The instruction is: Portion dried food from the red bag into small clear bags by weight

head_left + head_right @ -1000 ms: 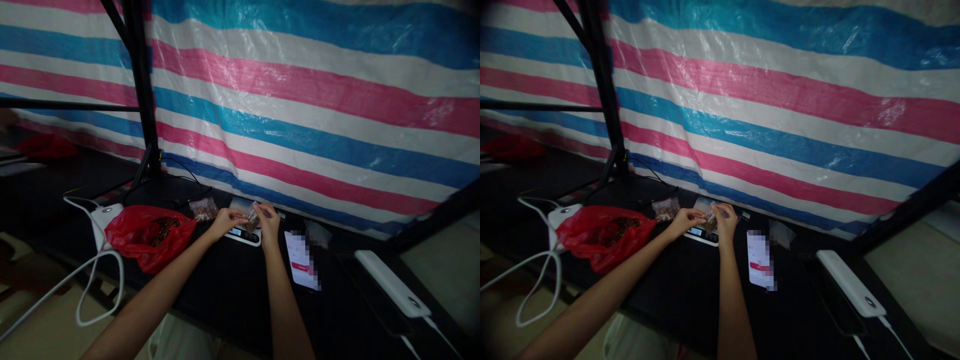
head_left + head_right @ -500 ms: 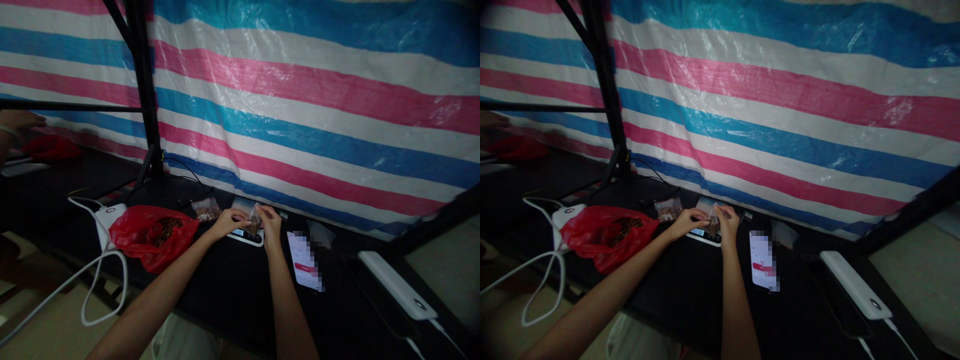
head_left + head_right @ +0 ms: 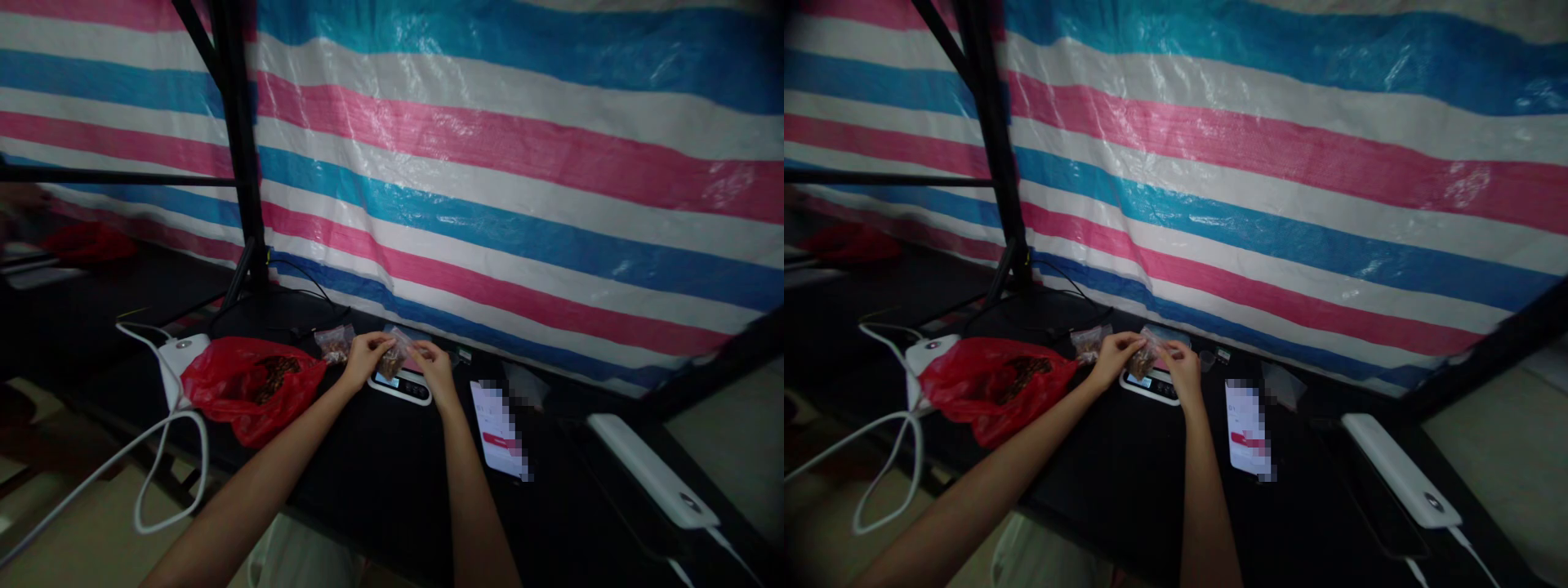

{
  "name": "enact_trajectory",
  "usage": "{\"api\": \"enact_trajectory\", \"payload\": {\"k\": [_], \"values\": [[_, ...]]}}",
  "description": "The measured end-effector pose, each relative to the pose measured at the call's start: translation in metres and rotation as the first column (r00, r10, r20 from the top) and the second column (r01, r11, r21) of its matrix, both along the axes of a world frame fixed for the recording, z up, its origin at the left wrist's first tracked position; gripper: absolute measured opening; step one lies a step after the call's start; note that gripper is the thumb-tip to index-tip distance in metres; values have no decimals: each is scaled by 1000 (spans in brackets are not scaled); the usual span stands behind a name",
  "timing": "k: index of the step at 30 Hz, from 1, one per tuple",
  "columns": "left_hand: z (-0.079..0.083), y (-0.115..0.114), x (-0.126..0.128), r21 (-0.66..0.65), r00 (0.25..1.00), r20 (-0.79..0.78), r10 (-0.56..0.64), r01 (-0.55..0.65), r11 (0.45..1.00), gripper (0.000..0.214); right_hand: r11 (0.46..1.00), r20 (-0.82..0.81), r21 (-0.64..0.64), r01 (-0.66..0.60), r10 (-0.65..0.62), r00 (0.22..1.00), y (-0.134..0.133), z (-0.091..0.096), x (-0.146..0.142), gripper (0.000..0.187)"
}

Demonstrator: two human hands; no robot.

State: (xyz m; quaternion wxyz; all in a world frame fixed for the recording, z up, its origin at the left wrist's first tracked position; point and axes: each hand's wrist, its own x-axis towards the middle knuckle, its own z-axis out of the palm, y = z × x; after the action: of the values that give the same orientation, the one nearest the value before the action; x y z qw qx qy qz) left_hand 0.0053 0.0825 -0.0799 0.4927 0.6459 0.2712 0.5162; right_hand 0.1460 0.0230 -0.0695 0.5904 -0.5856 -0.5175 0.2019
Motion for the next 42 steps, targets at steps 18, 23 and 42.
{"api": "enact_trajectory", "payload": {"k": [18, 23, 42], "values": [[0, 0, -2, 81, 987, -34, 158, -155, 985, 26, 1000, -149, 13, 24, -22, 989, 7, -13, 3, 25], [1, 2, -6, 167, 970, -80, 229, -213, 963, 25, 999, -145, -29, -16, 11, 989, 5, -12, 3, 26], [-4, 13, -6, -193, 987, 145, -71, 98, 976, 30, 989, -100, 6, 147, -146, 984, 8, -15, 11, 29]]}}
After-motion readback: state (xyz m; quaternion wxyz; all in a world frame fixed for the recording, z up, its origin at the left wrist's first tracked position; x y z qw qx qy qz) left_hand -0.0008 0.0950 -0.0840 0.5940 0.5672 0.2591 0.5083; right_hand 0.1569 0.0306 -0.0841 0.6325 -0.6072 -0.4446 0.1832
